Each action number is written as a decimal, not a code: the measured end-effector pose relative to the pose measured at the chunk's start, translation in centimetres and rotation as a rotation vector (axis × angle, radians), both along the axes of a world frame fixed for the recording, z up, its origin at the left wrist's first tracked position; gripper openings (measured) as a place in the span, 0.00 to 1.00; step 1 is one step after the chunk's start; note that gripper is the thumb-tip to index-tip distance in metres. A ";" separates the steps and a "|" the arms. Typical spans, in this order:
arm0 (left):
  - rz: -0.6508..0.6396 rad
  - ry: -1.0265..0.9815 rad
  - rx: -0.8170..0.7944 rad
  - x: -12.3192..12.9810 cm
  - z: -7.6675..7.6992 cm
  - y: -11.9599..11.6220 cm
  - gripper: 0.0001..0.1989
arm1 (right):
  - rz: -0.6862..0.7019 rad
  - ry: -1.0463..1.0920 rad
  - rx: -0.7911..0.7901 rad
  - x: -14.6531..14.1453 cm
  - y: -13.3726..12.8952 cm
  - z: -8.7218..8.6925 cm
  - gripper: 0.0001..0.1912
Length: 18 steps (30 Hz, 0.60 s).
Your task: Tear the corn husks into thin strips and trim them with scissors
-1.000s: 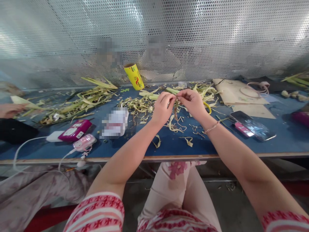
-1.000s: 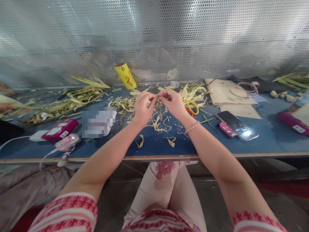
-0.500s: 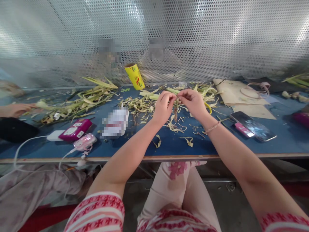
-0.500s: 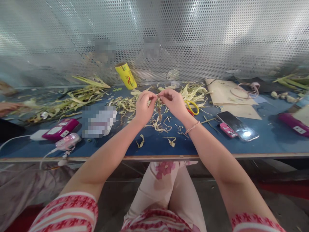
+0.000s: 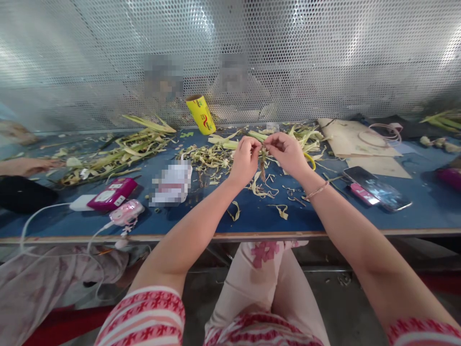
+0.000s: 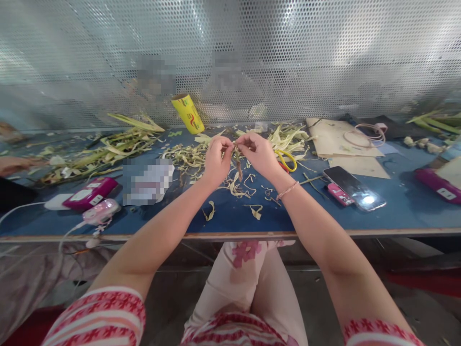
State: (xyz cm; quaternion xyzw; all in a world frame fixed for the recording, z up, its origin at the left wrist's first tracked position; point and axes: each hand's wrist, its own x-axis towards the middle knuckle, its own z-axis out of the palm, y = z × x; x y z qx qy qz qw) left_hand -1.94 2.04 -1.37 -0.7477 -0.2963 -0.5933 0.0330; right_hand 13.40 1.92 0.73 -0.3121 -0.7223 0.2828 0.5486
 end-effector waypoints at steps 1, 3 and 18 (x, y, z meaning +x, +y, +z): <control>-0.005 -0.004 -0.012 0.0 0.0 0.0 0.06 | 0.000 -0.003 0.003 0.0 0.0 0.0 0.05; -0.014 -0.015 -0.021 0.1 -0.1 0.0 0.05 | 0.001 -0.002 0.008 0.0 -0.1 0.0 0.06; -0.052 -0.048 -0.092 0.2 0.2 -0.1 0.07 | -0.007 -0.022 0.014 0.0 -0.3 0.1 0.07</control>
